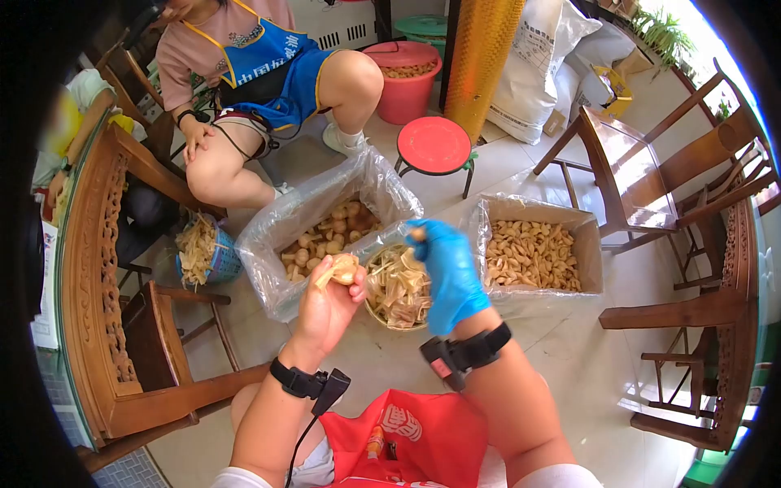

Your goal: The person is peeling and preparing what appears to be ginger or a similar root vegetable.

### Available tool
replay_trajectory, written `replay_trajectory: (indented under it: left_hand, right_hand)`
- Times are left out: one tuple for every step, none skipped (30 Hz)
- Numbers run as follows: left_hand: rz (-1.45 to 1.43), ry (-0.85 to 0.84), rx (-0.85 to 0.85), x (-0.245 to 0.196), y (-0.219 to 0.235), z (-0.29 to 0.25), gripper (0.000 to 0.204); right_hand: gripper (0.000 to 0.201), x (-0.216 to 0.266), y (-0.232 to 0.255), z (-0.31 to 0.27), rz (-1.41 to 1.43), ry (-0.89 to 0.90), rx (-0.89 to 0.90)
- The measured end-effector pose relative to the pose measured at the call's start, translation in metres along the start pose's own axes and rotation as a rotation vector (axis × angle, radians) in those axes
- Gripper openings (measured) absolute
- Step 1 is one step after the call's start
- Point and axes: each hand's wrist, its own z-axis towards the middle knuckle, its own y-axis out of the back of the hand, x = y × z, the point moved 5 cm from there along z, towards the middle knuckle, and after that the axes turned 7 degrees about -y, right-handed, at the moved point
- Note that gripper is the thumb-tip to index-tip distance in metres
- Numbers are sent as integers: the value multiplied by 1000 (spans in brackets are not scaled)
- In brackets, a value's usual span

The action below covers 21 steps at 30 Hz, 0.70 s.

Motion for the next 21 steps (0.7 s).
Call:
replay_trajectory:
  left_hand:
    - [11, -3, -16, -1, 1, 0, 31]
    - [23, -6, -32, -4, 2, 0, 31]
    - [23, -6, -32, -3, 2, -1, 31]
    - [35, -14, -43, -3, 4, -1, 30]
    - [47, -24, -53, -4, 6, -1, 30]
    - [48, -26, -52, -5, 6, -1, 30]
    - [49, -22, -76, -4, 7, -1, 29]
    - [50, -17, -99, -3, 7, -1, 27]
    - [49, -17, -97, -2, 7, 0, 27]
    - [83, -31, -93, -2, 7, 0, 27]
    - [118, -44, -91, -2, 7, 1, 27]
    - [117, -42, -92, 0, 7, 1, 27]
    - [134, -37, -92, 0, 7, 1, 26]
    - [151, -33, -92, 1, 7, 1, 25]
    - [154, -29, -92, 4, 7, 1, 25]
    - [215, -38, -107, 6, 8, 1, 24]
    - [274, -48, -122, 7, 9, 2, 22]
    - [275, -47, -122, 9, 10, 2, 22]
    - [240, -62, -133, 9, 11, 2, 20]
    - [205, -77, -144, 8, 12, 2, 18]
    - [206, -75, -143, 7, 11, 2, 18]
  right_hand:
    - [18, 10, 11, 3, -74, 55, -70]
    - [19, 34, 28, 7, -189, 297, -142]
    - [22, 56, 51, 7, -306, 540, -215]
    - [24, 71, 79, 4, -553, 708, -438]
    - [26, 83, 98, 1, -799, 872, -666]
    - [26, 80, 111, 6, -798, 875, -665]
    - [26, 72, 117, 13, -1041, 733, -663]
    - [27, 63, 125, 19, -1277, 578, -654]
    - [28, 53, 105, 17, -1133, 512, -458]
    - [29, 41, 82, 16, -1014, 551, -285]
    - [29, 38, 44, -3, -921, 546, -132]
    - [30, 36, 10, -20, -983, 590, 32]
    - [31, 28, -14, -28, -1009, 660, 201]
    - [33, 26, -33, -43, -1020, 735, 316]
    - [33, 20, -45, -48, -1091, 841, 373]
    - [31, 14, -52, -52, -1126, 876, 364]
    - [29, 7, -58, -56, -1164, 913, 357]
    - [29, 3, -61, -54, -1162, 912, 356]
    - [26, -2, -63, -53, -1187, 931, 352]
    - [24, -4, -64, -51, -1212, 950, 347]
    - [24, -4, -63, -50, -1211, 950, 346]
